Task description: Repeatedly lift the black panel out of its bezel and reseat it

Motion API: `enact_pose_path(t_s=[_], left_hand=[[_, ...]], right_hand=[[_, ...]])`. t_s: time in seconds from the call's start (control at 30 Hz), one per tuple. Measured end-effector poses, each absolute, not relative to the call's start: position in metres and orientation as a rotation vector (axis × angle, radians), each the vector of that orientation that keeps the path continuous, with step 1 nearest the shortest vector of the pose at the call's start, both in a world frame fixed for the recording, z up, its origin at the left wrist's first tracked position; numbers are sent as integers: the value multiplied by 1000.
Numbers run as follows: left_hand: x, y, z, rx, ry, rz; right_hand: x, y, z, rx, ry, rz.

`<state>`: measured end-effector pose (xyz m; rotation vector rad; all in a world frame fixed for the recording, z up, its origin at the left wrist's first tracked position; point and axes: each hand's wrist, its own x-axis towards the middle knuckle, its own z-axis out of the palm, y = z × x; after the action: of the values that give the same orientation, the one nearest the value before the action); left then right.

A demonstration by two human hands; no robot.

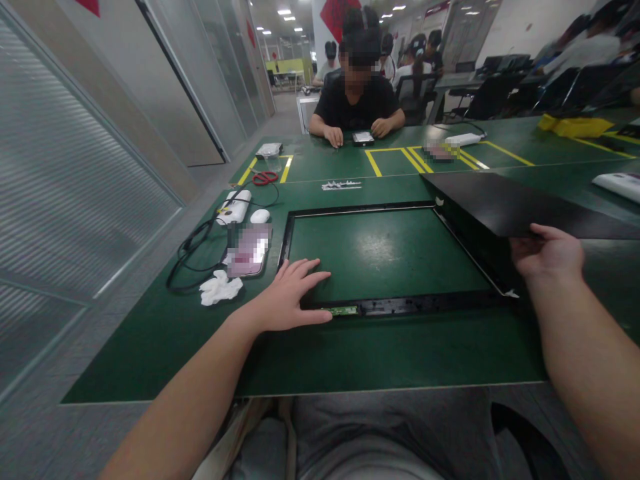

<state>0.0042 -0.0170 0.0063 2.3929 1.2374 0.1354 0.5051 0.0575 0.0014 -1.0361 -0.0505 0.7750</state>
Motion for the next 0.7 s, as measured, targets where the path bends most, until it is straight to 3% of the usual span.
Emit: enact_pose_path(t_s=[0.33, 0.53, 0.7], left_hand=[[4, -12, 3, 2056, 1313, 682], [6, -9, 13, 1280, 1226, 1078], [9, -15, 37, 870, 1020, 1150]], right_hand=[[484, 32, 28, -848, -286, 737], [500, 35, 20, -751, -514, 744], [506, 39, 11, -735, -514, 813]])
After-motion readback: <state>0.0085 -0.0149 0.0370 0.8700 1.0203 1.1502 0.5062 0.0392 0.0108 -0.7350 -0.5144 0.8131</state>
